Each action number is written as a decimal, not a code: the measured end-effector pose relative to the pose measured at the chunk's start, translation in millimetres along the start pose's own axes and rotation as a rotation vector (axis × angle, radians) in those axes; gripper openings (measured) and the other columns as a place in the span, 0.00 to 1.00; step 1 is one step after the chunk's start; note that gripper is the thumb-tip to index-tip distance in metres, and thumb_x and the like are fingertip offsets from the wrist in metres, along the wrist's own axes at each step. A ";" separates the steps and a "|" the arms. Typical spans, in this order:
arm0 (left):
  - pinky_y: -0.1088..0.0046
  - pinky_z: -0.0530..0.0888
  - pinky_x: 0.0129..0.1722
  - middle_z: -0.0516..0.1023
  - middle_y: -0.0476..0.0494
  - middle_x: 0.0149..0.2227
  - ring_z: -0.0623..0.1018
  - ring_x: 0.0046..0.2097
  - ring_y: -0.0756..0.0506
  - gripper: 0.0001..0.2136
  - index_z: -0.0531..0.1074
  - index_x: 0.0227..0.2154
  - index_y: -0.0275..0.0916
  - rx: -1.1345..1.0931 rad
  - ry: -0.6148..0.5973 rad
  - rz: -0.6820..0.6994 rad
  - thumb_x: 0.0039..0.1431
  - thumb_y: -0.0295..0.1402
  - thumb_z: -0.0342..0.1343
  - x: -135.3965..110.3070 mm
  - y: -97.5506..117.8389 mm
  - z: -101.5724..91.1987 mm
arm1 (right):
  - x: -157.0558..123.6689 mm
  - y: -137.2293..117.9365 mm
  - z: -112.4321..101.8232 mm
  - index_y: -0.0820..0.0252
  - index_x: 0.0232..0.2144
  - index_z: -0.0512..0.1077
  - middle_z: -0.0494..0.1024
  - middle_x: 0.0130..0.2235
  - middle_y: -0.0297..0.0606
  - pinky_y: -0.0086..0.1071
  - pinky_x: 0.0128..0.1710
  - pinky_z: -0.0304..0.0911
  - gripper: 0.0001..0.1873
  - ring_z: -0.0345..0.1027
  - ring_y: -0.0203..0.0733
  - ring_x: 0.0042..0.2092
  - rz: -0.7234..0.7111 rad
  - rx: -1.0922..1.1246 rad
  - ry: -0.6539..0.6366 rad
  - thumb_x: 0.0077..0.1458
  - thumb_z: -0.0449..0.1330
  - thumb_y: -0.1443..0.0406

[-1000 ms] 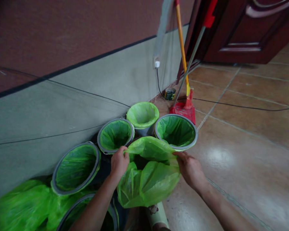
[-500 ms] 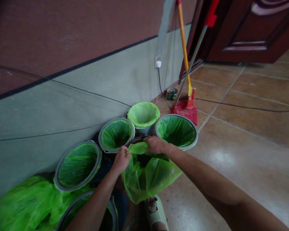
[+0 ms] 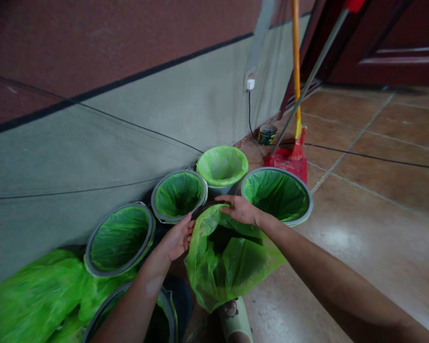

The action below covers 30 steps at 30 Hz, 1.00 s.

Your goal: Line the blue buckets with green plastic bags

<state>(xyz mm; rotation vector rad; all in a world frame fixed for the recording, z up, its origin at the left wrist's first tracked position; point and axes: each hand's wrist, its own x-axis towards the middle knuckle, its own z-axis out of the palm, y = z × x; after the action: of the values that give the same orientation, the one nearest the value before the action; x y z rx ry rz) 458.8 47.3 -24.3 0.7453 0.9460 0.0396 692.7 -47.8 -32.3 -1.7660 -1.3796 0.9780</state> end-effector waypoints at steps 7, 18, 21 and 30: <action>0.78 0.68 0.29 0.77 0.52 0.26 0.74 0.27 0.52 0.14 0.76 0.30 0.36 0.082 0.093 0.238 0.39 0.36 0.69 2.2 4.7 -3.3 | -9.2 -0.1 -17.6 0.63 0.52 0.72 0.81 0.43 0.44 0.34 0.43 0.71 0.27 0.76 0.41 0.40 0.282 0.554 -0.197 0.56 0.63 0.53; 0.74 0.66 0.32 0.77 0.48 0.26 0.74 0.30 0.48 0.10 0.77 0.27 0.37 0.671 0.736 0.583 0.53 0.39 0.57 41.6 -1.1 -18.6 | 67.5 35.0 -1.7 0.65 0.42 0.79 0.81 0.33 0.37 0.29 0.39 0.68 0.16 0.73 0.39 0.35 0.184 -0.083 0.223 0.50 0.62 0.68; 0.72 0.66 0.33 0.78 0.43 0.26 0.77 0.33 0.45 0.14 0.77 0.25 0.37 0.895 0.781 0.497 0.57 0.41 0.54 50.6 -4.2 -24.2 | 78.7 38.7 3.8 0.60 0.41 0.81 0.82 0.37 0.38 0.29 0.42 0.67 0.15 0.75 0.42 0.39 0.227 -0.355 0.193 0.50 0.63 0.67; 0.71 0.69 0.28 0.76 0.45 0.21 0.78 0.28 0.43 0.08 0.77 0.21 0.38 0.461 0.612 0.209 0.49 0.37 0.61 53.2 -41.2 -44.4 | 75.7 39.8 -9.1 0.59 0.40 0.82 0.83 0.38 0.39 0.29 0.42 0.68 0.14 0.76 0.45 0.41 0.283 -0.601 -0.068 0.51 0.63 0.68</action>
<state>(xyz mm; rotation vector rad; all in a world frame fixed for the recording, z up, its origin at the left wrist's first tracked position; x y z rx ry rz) 446.1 59.4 -103.0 1.2990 1.4797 0.2504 730.8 17.4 -73.5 -2.4422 -1.6097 0.8180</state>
